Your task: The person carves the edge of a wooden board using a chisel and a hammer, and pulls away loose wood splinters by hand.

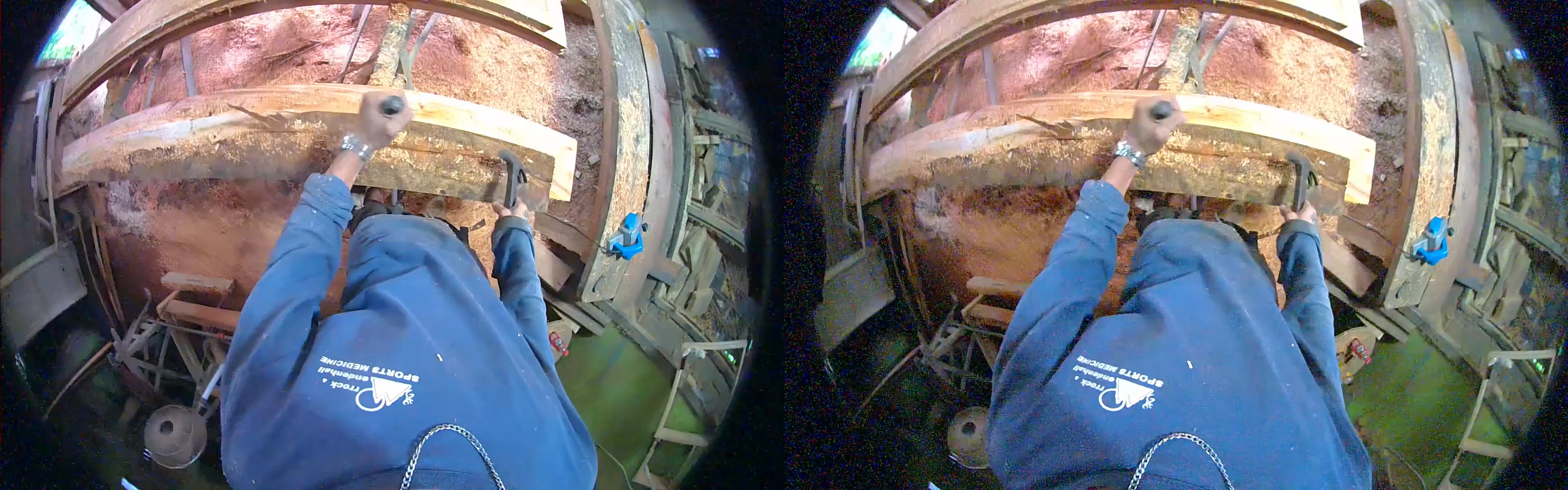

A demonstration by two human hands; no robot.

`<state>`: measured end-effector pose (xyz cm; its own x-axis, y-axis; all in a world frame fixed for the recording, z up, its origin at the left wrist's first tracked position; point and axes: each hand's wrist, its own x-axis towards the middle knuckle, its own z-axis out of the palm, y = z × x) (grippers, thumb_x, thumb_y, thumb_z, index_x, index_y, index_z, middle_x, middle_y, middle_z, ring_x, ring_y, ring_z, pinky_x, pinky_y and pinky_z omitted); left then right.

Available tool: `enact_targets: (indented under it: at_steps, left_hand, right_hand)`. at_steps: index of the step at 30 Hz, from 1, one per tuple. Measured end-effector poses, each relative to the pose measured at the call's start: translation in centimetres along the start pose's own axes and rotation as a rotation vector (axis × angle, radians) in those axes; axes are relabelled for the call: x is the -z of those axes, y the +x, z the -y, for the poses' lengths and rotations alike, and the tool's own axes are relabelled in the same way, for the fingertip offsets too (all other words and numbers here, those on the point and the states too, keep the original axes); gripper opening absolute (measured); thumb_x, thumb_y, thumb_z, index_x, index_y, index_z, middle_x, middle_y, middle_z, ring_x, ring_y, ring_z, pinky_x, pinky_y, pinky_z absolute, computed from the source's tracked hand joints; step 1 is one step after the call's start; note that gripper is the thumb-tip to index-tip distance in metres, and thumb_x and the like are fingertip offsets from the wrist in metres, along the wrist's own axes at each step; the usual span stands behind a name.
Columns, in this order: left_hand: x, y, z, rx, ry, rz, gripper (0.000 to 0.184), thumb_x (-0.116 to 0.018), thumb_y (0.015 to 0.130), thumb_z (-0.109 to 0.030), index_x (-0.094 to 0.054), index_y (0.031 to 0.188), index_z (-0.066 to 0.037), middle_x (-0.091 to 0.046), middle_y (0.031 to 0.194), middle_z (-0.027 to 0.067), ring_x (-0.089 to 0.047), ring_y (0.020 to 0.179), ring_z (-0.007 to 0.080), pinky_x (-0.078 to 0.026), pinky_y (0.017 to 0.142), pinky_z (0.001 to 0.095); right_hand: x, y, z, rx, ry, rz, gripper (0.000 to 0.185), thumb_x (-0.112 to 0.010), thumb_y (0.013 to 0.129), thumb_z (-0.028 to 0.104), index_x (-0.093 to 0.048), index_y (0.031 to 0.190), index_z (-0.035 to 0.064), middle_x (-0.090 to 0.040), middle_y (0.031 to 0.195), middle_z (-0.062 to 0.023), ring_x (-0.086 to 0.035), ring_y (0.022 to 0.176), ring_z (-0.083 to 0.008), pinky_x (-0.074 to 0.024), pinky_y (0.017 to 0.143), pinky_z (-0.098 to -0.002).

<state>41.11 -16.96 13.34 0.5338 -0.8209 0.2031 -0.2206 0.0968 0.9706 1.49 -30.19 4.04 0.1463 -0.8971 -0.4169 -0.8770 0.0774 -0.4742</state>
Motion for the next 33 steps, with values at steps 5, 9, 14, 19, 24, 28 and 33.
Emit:
enact_targets:
  at_steps: [5,9,14,19,24,28,33]
  left_hand:
    - [0.4,-0.2,1.4,-0.061,0.064,0.053,0.018,-0.067,0.077,-0.016,-0.060,0.065,-0.005,-0.056,0.055,0.0011,-0.049,0.051,0.0082,-0.037,0.048,0.0285]
    - [2.9,-1.2,0.6,0.159,-0.216,-0.015,0.021,-0.069,0.077,-0.015,-0.058,0.064,-0.004,-0.055,0.057,-0.0023,-0.049,0.054,0.0069,-0.037,0.050,0.0268]
    - [1.1,-2.0,1.2,0.106,-0.074,-0.021,0.019,-0.070,0.077,-0.013,-0.058,0.066,-0.004,-0.051,0.057,-0.0041,-0.047,0.055,0.0055,-0.037,0.052,0.0259]
    - [0.4,-2.7,0.5,0.011,0.023,-0.053,0.012,-0.068,0.076,-0.012,-0.062,0.070,-0.003,-0.059,0.060,0.0010,-0.054,0.057,0.0087,-0.043,0.054,0.0277]
    - [1.0,-2.8,1.8,0.058,0.023,-0.029,0.013,-0.068,0.074,-0.013,-0.061,0.070,-0.003,-0.056,0.058,0.0009,-0.050,0.054,0.0109,-0.043,0.055,0.0302]
    - [0.9,-2.8,1.5,0.039,0.012,-0.030,0.021,-0.068,0.078,-0.015,-0.056,0.065,-0.005,-0.050,0.056,-0.0012,-0.045,0.053,0.0087,-0.037,0.051,0.0293]
    - [0.6,-3.1,1.8,0.045,-0.049,-0.042,0.017,-0.069,0.076,-0.014,-0.058,0.070,-0.004,-0.050,0.056,0.0005,-0.046,0.053,0.0099,-0.038,0.052,0.0293]
  right_hand:
    - [3.8,-0.4,14.5,0.367,0.087,-0.016,0.036,-0.082,0.069,0.026,-0.063,0.088,0.0012,-0.062,0.069,-0.0066,-0.062,0.064,-0.0231,-0.0490,0.061,-0.0370]
    - [12.9,-8.3,29.5,0.500,0.675,0.124,0.027,-0.077,0.079,0.012,-0.055,0.092,0.0050,-0.053,0.063,-0.0024,-0.048,0.042,-0.0108,-0.0342,0.037,-0.0260]
    - [17.6,-13.3,38.1,0.992,1.094,0.003,0.005,-0.054,0.091,0.009,-0.053,0.088,0.0045,-0.050,0.062,-0.0044,-0.047,0.044,-0.0141,-0.0414,0.042,-0.0270]
    - [3.3,-9.3,29.2,0.969,-0.306,0.051,0.018,-0.060,0.079,0.010,-0.059,0.095,0.0025,-0.064,0.086,-0.0237,-0.060,0.084,-0.0411,-0.0495,0.074,-0.0440]
    - [7.6,-9.4,30.0,0.962,-0.081,0.118,0.032,-0.065,0.074,0.008,-0.063,0.106,0.0035,-0.063,0.082,-0.0222,-0.064,0.078,-0.0352,-0.0485,0.069,-0.0419]
    - [19.6,-13.2,37.4,1.370,0.023,-0.495,0.009,-0.060,0.078,0.007,-0.058,0.087,0.0061,-0.058,0.073,-0.0062,-0.055,0.064,-0.0172,-0.0473,0.063,-0.0315]
    - [13.2,-10.9,34.8,1.266,0.246,-0.372,0.015,-0.059,0.078,0.011,-0.057,0.092,0.0070,-0.058,0.074,-0.0131,-0.056,0.069,-0.0252,-0.0470,0.068,-0.0372]
